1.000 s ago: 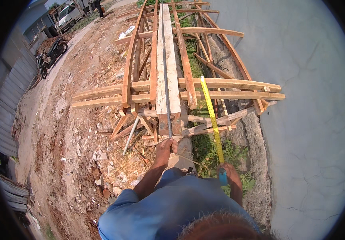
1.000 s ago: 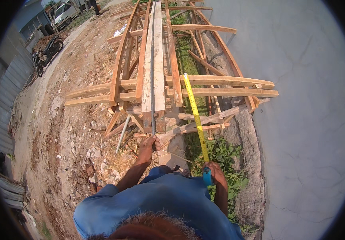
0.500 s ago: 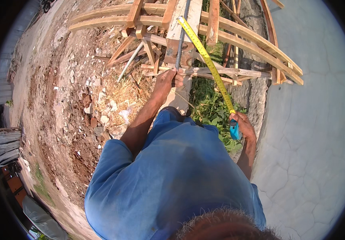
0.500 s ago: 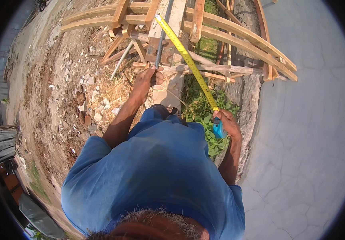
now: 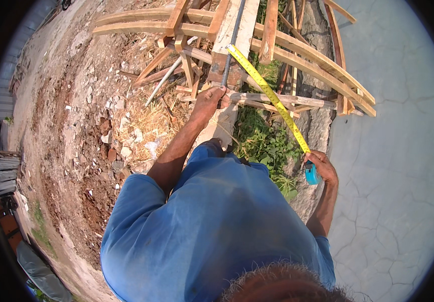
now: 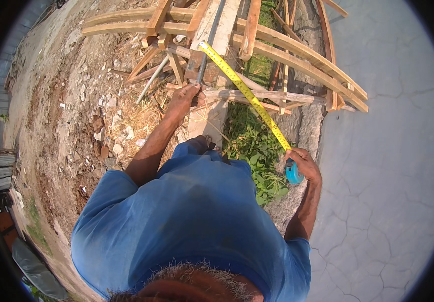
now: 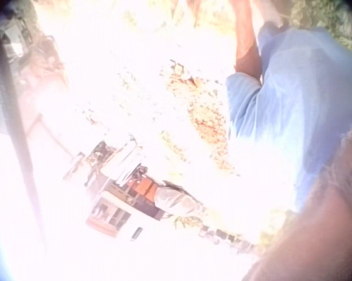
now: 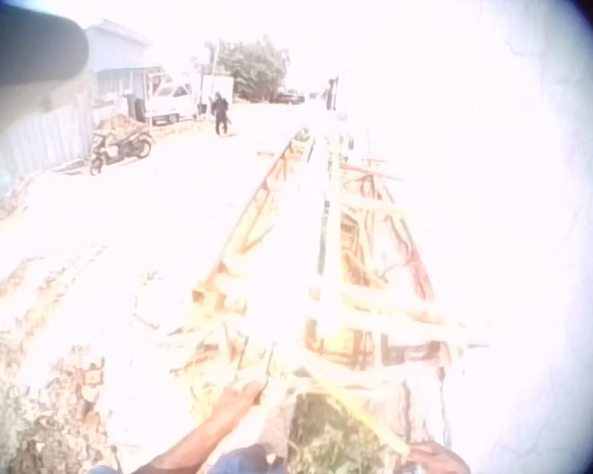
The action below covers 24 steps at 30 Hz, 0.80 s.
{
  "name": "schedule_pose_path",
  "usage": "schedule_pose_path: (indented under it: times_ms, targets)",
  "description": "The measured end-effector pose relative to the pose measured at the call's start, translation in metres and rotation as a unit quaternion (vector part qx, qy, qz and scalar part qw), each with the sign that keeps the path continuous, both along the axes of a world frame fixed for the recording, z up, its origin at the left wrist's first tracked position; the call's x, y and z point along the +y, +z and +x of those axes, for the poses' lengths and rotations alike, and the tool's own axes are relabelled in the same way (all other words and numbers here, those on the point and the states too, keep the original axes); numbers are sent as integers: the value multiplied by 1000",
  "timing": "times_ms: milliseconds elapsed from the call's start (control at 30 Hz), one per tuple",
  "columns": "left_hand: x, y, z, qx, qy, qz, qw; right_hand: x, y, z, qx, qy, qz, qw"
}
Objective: The person measures a length of rebar using a tape measure and then uses a pipe and a wooden jig to bend the metal rod.
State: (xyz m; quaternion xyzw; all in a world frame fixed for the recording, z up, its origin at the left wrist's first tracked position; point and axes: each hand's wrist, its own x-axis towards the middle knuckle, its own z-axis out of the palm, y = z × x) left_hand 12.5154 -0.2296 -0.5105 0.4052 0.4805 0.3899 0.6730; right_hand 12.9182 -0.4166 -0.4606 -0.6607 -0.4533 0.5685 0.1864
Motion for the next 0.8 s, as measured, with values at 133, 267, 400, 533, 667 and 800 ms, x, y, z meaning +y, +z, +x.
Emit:
schedule_pose_path:
  times_ms: [133,267,400,533,667,800]
  targets:
    - [-3,6,-4,1,11,-8,1000,-3,-11,2,6,28,17,999]
    - [1,-1,-15,-22,30,-12,999,-3,-13,5,-11,18,10,1000]
    - [11,0,-23,1,71,24,997,9,4,10,-11,-3,-7,1000]
    - [25,18,-31,39,94,80,992,26,17,-4,-4,-11,-41,999]
    - [37,21,-39,58,97,115,987,41,11,-7,-24,15,-35,999]
    - [47,29,-48,70,114,143,981,57,11,-5,-8,40,-26,999]
